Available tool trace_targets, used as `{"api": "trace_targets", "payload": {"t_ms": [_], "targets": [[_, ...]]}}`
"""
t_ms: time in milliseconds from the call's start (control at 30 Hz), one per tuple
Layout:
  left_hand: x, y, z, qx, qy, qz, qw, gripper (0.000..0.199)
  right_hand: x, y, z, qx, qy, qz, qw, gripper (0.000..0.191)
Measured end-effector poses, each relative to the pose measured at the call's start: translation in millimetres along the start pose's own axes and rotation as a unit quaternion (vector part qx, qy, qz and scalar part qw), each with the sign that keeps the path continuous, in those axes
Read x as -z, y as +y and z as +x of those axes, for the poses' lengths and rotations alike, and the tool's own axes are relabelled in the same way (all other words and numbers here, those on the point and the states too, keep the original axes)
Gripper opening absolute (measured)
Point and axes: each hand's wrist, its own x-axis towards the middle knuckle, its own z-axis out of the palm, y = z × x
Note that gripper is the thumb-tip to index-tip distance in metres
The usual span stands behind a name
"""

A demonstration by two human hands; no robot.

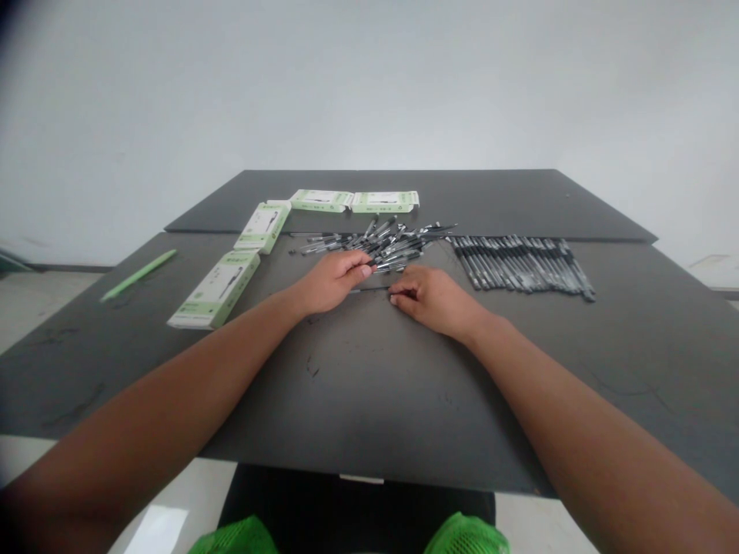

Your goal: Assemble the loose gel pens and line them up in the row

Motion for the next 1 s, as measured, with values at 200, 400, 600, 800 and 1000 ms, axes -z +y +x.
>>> {"api": "trace_targets", "payload": {"t_ms": [200,400,600,800,1000], "targets": [[-0.5,0.7,-0.2,0.0,-0.004,0.001,1.0,0.029,-0.4,2.7,0.2,0.013,-0.006,-0.006,1.0,0.02],[-0.7,1.5,-0.1,-0.004,-0.004,-0.005,1.0,0.028,-3.1,3.7,0.2,0.03,-0.01,-0.021,0.999,0.021],[-0.3,2.0,-0.6,-0.004,-0.008,-0.004,1.0,0.028,-5.4,5.6,1.2,0.032,-0.013,-0.033,0.999,0.023],[-0.5,1.3,-0.2,-0.003,-0.009,-0.006,1.0,0.028,-5.8,3.3,1.0,-0.019,0.014,-0.03,0.999,0.01],[-2.0,-2.3,-0.1,-0.015,-0.008,-0.007,1.0,0.029,-9.9,4.7,0.7,-0.1,0.122,0.101,0.982,0.014]]}}
